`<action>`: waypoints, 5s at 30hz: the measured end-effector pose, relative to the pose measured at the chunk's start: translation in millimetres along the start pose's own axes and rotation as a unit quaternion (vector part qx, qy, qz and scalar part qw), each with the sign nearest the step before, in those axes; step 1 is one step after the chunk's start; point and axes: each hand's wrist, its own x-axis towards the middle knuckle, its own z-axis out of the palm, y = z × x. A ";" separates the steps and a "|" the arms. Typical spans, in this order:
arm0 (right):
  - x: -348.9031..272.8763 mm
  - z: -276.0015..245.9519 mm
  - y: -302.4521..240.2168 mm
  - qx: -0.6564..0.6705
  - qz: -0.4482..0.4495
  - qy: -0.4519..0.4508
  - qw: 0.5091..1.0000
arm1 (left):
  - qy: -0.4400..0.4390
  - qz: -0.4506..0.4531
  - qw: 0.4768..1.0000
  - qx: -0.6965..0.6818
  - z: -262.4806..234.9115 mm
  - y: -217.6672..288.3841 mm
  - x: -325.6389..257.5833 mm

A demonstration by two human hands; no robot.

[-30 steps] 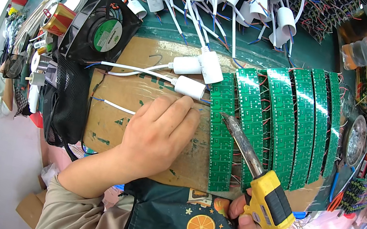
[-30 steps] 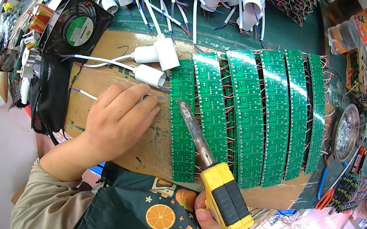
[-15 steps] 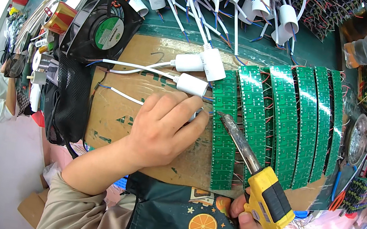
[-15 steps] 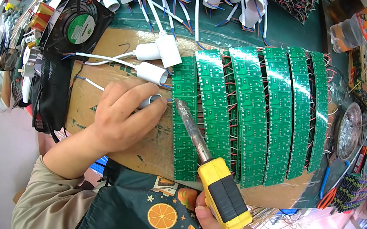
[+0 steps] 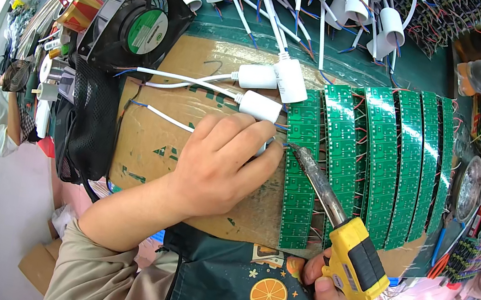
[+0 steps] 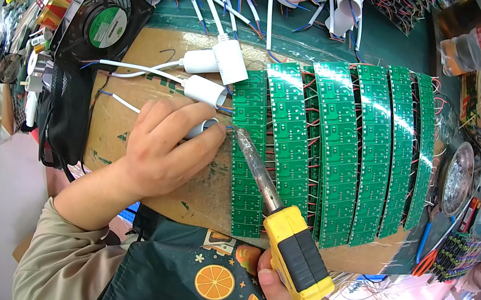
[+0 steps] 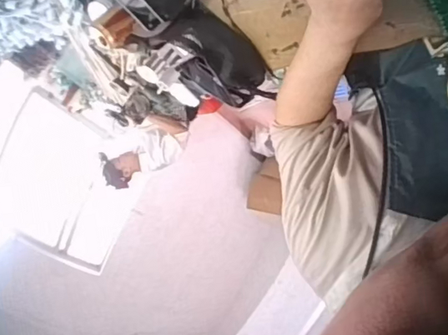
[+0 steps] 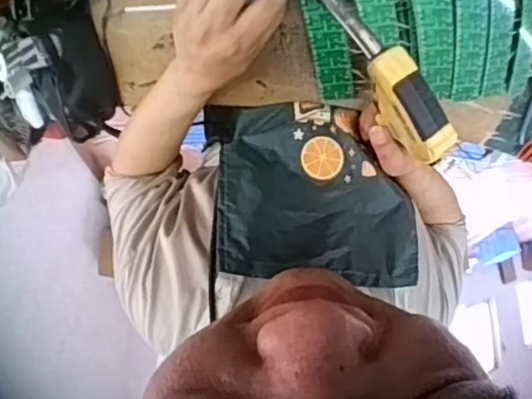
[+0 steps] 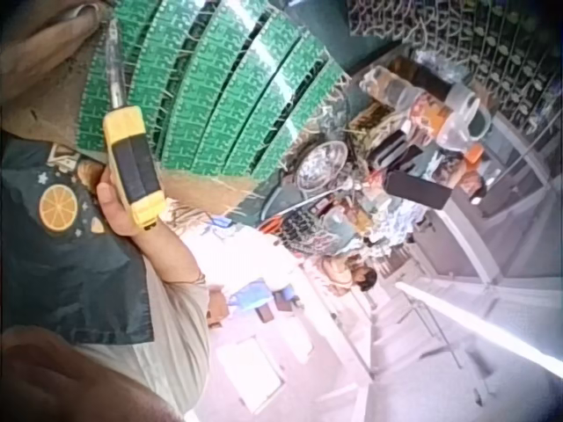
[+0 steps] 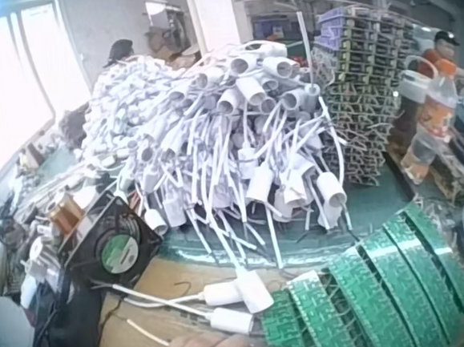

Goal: The person solders wires onto circuit boards for electronic components using a soldering iron, then secures the connections with a hot glue gun.

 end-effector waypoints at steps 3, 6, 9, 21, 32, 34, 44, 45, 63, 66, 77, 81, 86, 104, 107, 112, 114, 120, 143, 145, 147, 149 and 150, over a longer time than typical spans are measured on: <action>0.3 -2.8 -0.8 -0.022 0.007 -0.016 1.000 | 0.001 -0.001 1.000 -0.001 0.1 -0.2 0.4; 0.8 -2.0 -2.7 -0.015 0.011 -0.005 1.000 | 0.001 -0.002 1.000 -0.003 0.2 -0.1 0.5; -0.3 2.9 -6.0 0.037 0.004 0.017 0.999 | 0.001 -0.004 1.000 -0.003 0.7 -0.1 -0.4; -6.0 1.1 -4.2 0.041 0.040 0.016 0.998 | 0.000 -0.002 1.000 -0.001 1.3 0.6 -0.8; -14.0 -7.0 5.2 0.057 0.000 -0.023 0.998 | 0.001 -0.001 1.000 -0.002 2.2 0.7 -0.7; -14.1 -6.2 4.0 0.073 0.020 -0.010 0.997 | 0.002 -0.001 1.000 0.006 1.8 1.0 -1.2; -11.3 -4.1 8.7 0.101 0.006 -0.009 0.995 | 0.000 0.000 1.000 0.021 1.6 1.3 -0.2; -11.1 -3.7 9.2 0.105 0.001 -0.010 0.994 | 0.001 0.001 1.000 0.027 1.4 1.4 0.3; -10.1 -5.6 17.4 0.137 -0.033 -0.022 0.990 | -0.004 -0.038 0.998 0.044 -8.7 6.3 2.2; -11.4 -8.0 19.3 0.135 -0.043 -0.026 0.990 | -0.036 -0.069 0.996 0.049 -18.8 1.3 0.7; -10.2 -9.5 23.4 0.125 -0.073 -0.031 0.989 | -0.049 0.072 0.987 0.138 -42.0 9.7 31.0; -8.4 -3.1 16.4 0.155 -0.072 -0.016 0.985 | -0.066 0.155 0.979 0.116 -34.8 9.7 48.5; -9.8 -0.3 22.9 0.191 -0.098 -0.009 0.977 | -0.103 0.101 0.989 0.016 -21.9 -26.8 60.7; -6.9 -1.4 21.2 0.221 -0.095 -0.010 0.971 | 0.214 0.004 0.975 0.067 -38.2 -98.5 265.1; -5.1 -2.4 22.6 0.226 -0.095 0.001 0.969 | 0.138 -0.124 0.982 -0.045 -28.7 -84.3 294.8; -6.2 -7.8 40.1 0.190 -0.102 0.002 0.977 | 0.086 -0.141 0.978 -0.131 -21.9 -70.0 315.1; -9.0 -6.2 33.1 0.202 -0.099 -0.007 0.974 | 0.101 -0.170 0.966 -0.167 -30.5 -61.6 308.0; -4.9 -6.8 25.5 0.230 -0.092 -0.029 0.968 | 0.205 -0.212 0.868 -0.401 -98.9 -44.7 223.3; -10.9 -3.7 17.7 0.173 -0.080 0.028 0.981 | -0.166 -0.186 0.956 -0.157 -80.9 21.6 -29.7; -8.9 -3.7 17.2 0.170 -0.084 0.026 0.981 | -0.150 -0.005 0.986 -0.070 -65.9 30.0 -23.7; -8.0 -3.4 17.5 0.168 -0.087 0.029 0.982 | -0.151 0.022 0.988 0.019 -52.2 33.7 -26.8; -7.3 -3.6 19.2 0.179 -0.095 0.022 0.979 | -0.159 0.020 0.986 0.039 -49.1 33.7 -18.2; -6.9 -3.3 17.8 0.179 -0.095 0.024 0.979 | -0.168 0.016 0.984 0.061 -48.7 32.2 -13.6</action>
